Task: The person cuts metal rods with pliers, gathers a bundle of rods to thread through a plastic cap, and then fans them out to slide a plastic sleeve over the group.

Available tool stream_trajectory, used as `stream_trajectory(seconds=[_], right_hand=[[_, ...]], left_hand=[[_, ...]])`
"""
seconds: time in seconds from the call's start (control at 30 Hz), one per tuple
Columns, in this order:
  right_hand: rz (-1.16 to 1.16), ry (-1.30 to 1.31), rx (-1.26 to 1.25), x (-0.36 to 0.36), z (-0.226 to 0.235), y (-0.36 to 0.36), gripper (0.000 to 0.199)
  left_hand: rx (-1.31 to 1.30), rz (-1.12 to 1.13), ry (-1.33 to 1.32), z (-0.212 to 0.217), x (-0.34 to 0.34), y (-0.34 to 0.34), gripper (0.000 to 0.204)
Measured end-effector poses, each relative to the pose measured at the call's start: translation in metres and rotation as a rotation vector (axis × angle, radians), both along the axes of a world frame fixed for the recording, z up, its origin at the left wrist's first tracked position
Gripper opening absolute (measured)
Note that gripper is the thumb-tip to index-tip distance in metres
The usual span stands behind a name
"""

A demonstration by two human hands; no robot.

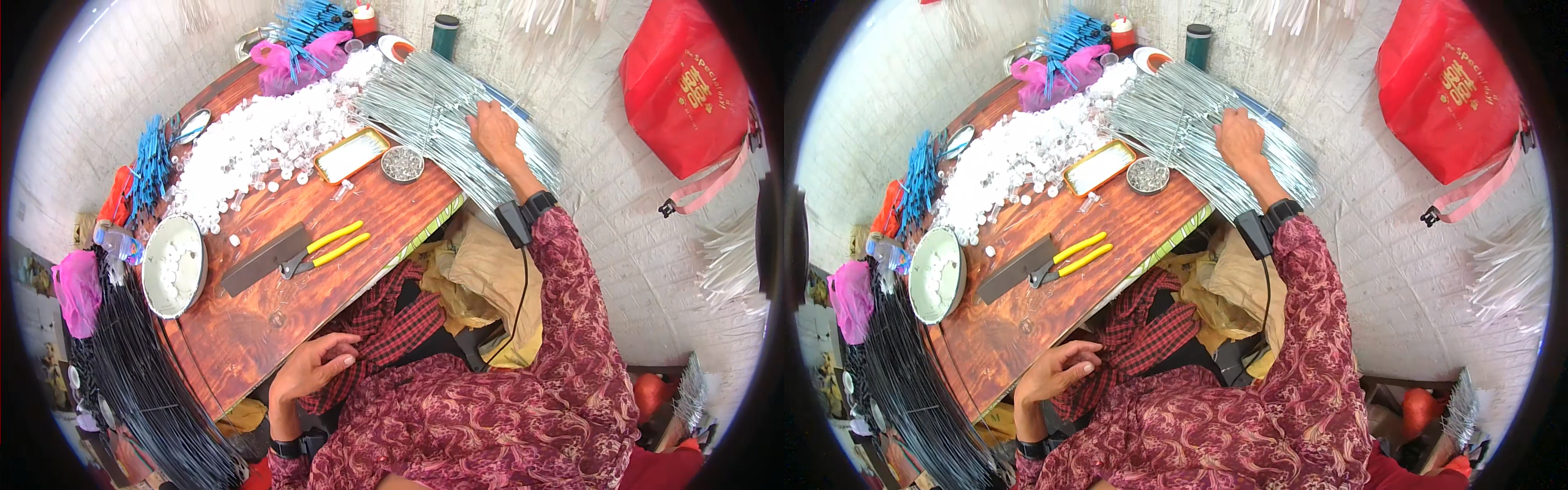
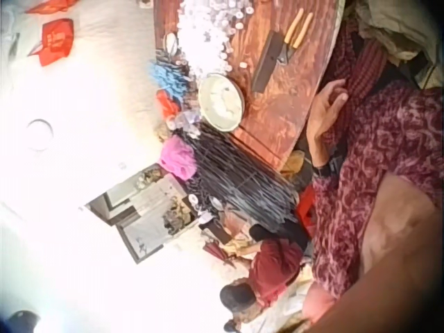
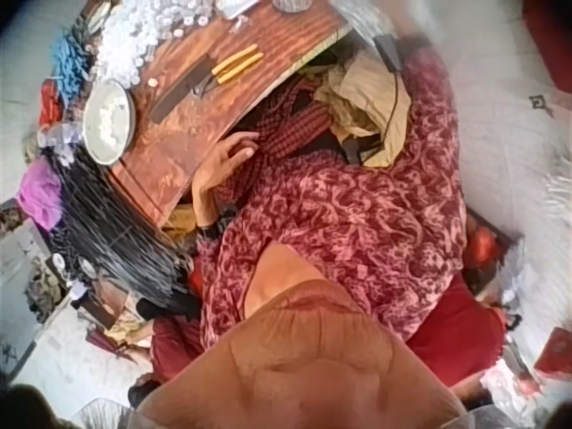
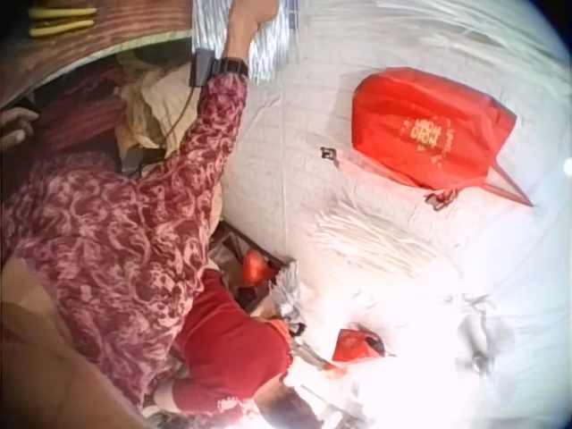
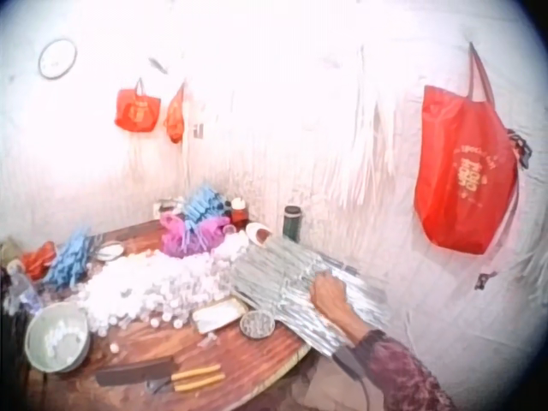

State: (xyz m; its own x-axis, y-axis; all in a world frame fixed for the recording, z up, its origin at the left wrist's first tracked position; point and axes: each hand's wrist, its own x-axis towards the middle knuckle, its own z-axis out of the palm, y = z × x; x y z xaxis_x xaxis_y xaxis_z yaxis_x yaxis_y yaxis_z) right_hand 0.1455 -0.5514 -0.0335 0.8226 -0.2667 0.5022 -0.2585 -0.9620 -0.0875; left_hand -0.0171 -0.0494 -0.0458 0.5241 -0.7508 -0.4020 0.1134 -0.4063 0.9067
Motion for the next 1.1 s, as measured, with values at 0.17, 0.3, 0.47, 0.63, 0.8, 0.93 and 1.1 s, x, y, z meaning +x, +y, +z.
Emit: stream_trajectory(seconds=[0.17,0.3,0.47,0.63,0.8,0.93,1.1], right_hand=[[-0.122,0.158,0.012,0.016,0.0,-0.016,0.034],[-0.112,0.357,0.132,0.036,0.019,-0.031,0.031],[-0.12,0.366,0.214,0.052,0.018,-0.044,0.031],[-0.065,0.386,0.206,0.053,0.02,-0.063,0.03],[-0.07,0.163,0.206,0.044,0.023,-0.047,0.031],[0.018,0.292,0.282,0.039,0.027,-0.041,0.032],[-0.096,-0.031,0.192,0.054,0.01,-0.064,0.033]], left_hand=[[0.015,0.04,0.006,-0.005,-0.002,0.002,0.039],[0.001,0.033,-0.009,-0.01,-0.001,0.002,0.039],[0.011,0.006,0.009,-0.015,0.001,0.002,0.041],[0.023,0.049,0.026,-0.016,0.001,0.005,0.039],[0.035,0.025,0.06,-0.017,0.003,0.006,0.042],[0.049,0.061,0.055,-0.014,0.002,0.004,0.041],[0.072,0.048,0.041,-0.019,0.002,0.007,0.043]])
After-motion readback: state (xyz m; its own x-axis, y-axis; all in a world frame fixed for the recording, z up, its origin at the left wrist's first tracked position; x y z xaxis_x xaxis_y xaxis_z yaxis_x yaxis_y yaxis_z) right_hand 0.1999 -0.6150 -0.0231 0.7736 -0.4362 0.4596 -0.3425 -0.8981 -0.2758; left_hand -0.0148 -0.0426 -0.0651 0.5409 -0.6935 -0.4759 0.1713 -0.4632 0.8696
